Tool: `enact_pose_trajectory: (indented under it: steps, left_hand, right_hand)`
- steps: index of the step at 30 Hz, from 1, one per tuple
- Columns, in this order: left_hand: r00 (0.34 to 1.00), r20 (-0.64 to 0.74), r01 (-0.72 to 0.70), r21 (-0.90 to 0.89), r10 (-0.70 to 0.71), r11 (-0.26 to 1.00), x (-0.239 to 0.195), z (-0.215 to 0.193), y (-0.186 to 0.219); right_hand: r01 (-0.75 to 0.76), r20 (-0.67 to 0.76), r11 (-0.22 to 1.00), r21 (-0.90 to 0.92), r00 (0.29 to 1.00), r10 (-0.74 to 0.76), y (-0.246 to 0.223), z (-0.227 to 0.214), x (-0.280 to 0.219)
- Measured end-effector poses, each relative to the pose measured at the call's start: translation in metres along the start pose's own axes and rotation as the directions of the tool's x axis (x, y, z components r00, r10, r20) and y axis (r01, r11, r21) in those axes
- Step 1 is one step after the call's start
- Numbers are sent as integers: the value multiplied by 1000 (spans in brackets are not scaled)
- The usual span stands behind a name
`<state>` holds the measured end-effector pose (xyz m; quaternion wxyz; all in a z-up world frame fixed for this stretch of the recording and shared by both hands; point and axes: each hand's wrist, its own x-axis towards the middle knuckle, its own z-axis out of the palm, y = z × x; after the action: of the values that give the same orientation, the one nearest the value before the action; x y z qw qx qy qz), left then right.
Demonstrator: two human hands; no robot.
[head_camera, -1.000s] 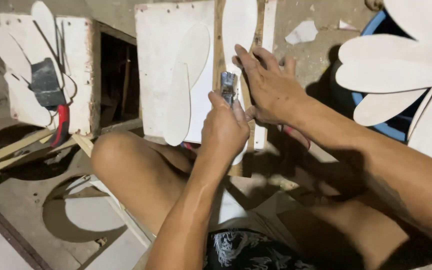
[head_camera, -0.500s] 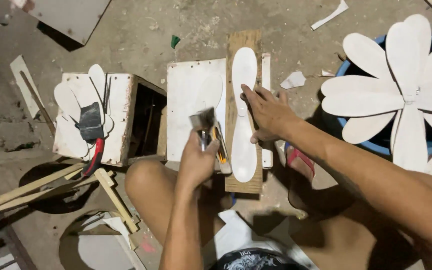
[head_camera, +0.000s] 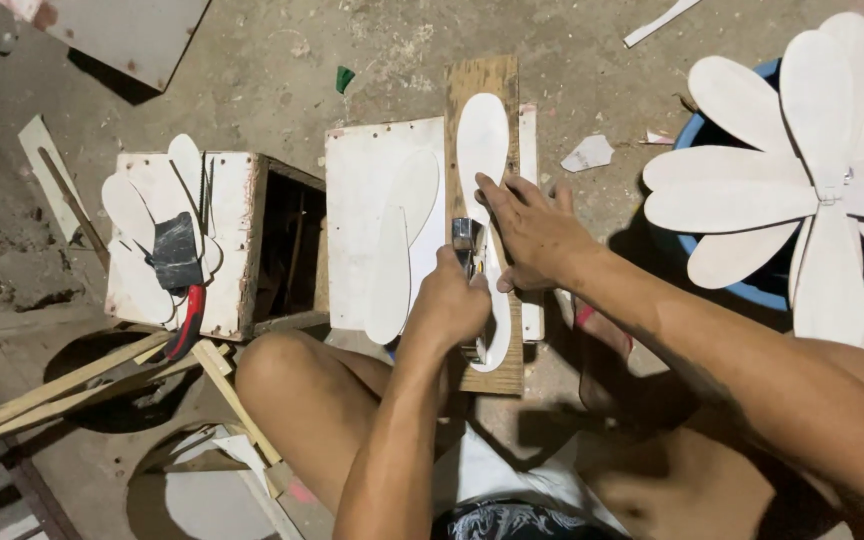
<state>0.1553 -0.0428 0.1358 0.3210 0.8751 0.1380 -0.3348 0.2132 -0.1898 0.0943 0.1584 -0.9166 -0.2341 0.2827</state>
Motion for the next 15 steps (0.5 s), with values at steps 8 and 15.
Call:
enact_pose_trajectory:
  steps: [8,15]
  left_hand:
    - [1000,-21,-8,29,8,1000,-8,1,14]
    - [1000,-17,-5,33,6,999,7,8,2]
  right_hand:
    - [19,-15,1000,11,1000,-19,5,4,3]
    - [27,-21,1000,11,999,-27,5,1,-1]
